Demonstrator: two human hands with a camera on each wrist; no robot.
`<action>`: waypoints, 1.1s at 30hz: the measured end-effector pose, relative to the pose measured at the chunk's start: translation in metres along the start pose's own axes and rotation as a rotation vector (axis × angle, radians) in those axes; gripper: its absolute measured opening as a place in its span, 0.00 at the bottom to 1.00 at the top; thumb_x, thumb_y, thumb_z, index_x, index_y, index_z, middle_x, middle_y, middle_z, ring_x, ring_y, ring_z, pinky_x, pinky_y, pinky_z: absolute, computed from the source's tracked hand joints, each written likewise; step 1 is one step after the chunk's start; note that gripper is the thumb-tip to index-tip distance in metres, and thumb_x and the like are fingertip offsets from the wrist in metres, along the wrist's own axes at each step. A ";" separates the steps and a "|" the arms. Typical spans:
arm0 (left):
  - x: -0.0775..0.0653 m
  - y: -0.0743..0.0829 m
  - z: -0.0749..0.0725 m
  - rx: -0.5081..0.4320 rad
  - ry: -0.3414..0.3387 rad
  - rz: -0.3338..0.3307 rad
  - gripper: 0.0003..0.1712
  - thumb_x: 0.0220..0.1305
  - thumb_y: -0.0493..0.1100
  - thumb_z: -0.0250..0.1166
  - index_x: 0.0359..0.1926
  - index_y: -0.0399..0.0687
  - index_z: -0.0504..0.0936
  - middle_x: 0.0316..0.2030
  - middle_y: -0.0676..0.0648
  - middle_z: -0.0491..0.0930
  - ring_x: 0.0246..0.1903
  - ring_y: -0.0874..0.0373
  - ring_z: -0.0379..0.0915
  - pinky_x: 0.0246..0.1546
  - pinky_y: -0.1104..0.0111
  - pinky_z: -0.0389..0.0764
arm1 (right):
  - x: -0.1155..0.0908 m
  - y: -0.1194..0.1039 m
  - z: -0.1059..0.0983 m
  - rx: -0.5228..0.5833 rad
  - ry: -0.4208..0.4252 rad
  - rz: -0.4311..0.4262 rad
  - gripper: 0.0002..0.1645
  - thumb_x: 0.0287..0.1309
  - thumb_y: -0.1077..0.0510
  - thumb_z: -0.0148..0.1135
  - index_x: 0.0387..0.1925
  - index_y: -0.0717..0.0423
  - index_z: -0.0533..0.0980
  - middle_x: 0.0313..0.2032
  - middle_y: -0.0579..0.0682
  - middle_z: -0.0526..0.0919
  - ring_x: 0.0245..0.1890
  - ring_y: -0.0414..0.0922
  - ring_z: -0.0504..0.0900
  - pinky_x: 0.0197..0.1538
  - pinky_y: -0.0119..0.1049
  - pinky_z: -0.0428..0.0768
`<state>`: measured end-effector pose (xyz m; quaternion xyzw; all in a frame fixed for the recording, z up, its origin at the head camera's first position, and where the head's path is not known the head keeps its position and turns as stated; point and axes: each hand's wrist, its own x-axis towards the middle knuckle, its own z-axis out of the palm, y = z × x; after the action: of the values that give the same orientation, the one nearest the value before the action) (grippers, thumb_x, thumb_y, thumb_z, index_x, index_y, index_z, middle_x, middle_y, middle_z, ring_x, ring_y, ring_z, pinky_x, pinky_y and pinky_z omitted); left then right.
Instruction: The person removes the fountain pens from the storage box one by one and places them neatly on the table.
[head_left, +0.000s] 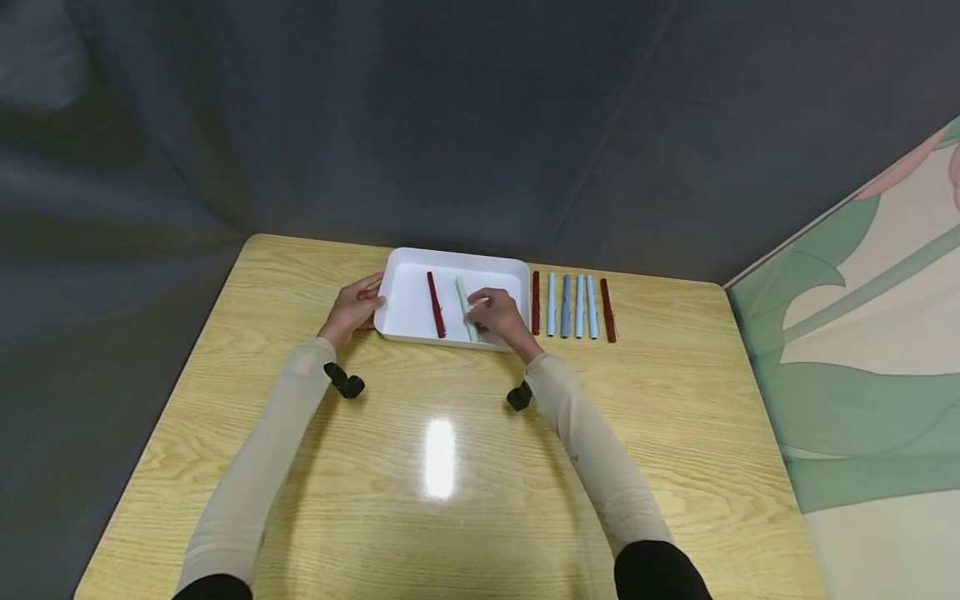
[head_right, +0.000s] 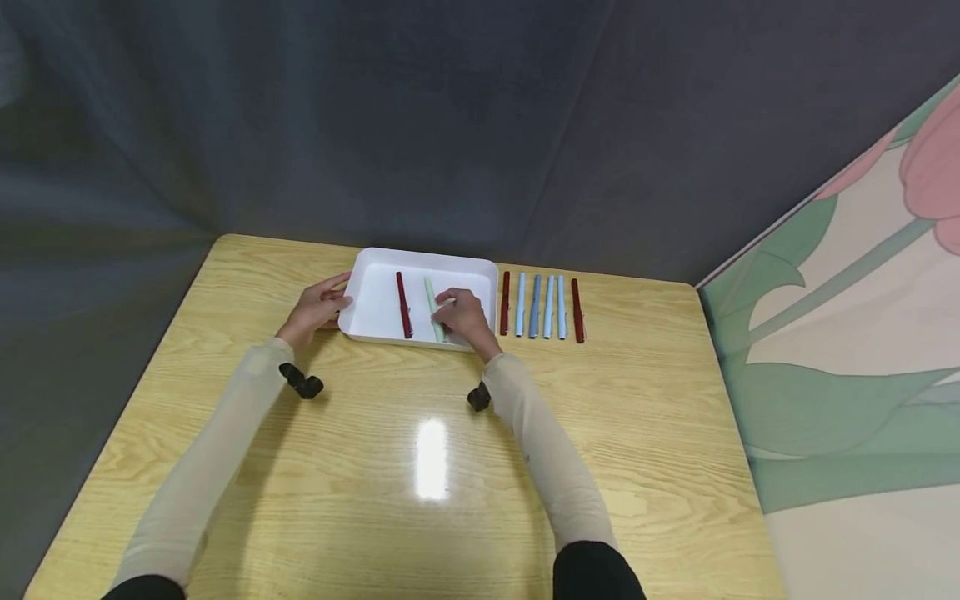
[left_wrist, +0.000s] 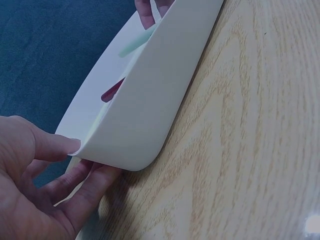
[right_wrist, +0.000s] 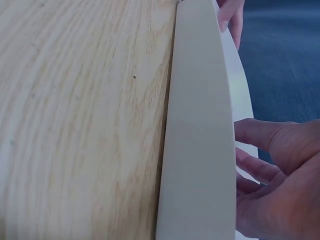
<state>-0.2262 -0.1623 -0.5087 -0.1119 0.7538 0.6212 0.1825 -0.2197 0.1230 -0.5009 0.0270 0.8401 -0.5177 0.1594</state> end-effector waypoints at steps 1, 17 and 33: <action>-0.001 0.001 0.000 0.001 0.001 0.006 0.34 0.78 0.37 0.58 0.81 0.58 0.65 0.74 0.38 0.70 0.66 0.42 0.75 0.50 0.58 0.86 | 0.000 0.000 -0.001 0.006 0.003 -0.002 0.18 0.64 0.65 0.70 0.54 0.65 0.82 0.40 0.63 0.88 0.27 0.44 0.85 0.32 0.36 0.85; 0.002 -0.002 0.000 0.015 0.005 0.009 0.34 0.79 0.37 0.57 0.81 0.58 0.64 0.74 0.38 0.70 0.67 0.40 0.74 0.50 0.58 0.85 | 0.001 0.007 -0.023 0.210 -0.007 0.056 0.27 0.65 0.67 0.69 0.65 0.62 0.77 0.36 0.49 0.83 0.29 0.42 0.85 0.33 0.35 0.84; 0.001 -0.002 0.000 0.002 -0.001 0.009 0.34 0.79 0.36 0.57 0.81 0.58 0.64 0.73 0.37 0.71 0.65 0.40 0.75 0.48 0.60 0.86 | -0.006 0.007 -0.046 0.248 0.033 -0.009 0.31 0.69 0.65 0.66 0.71 0.58 0.73 0.46 0.51 0.80 0.35 0.39 0.82 0.45 0.42 0.87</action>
<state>-0.2262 -0.1631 -0.5105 -0.1083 0.7549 0.6213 0.1802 -0.2239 0.1675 -0.4861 0.0511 0.7721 -0.6180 0.1388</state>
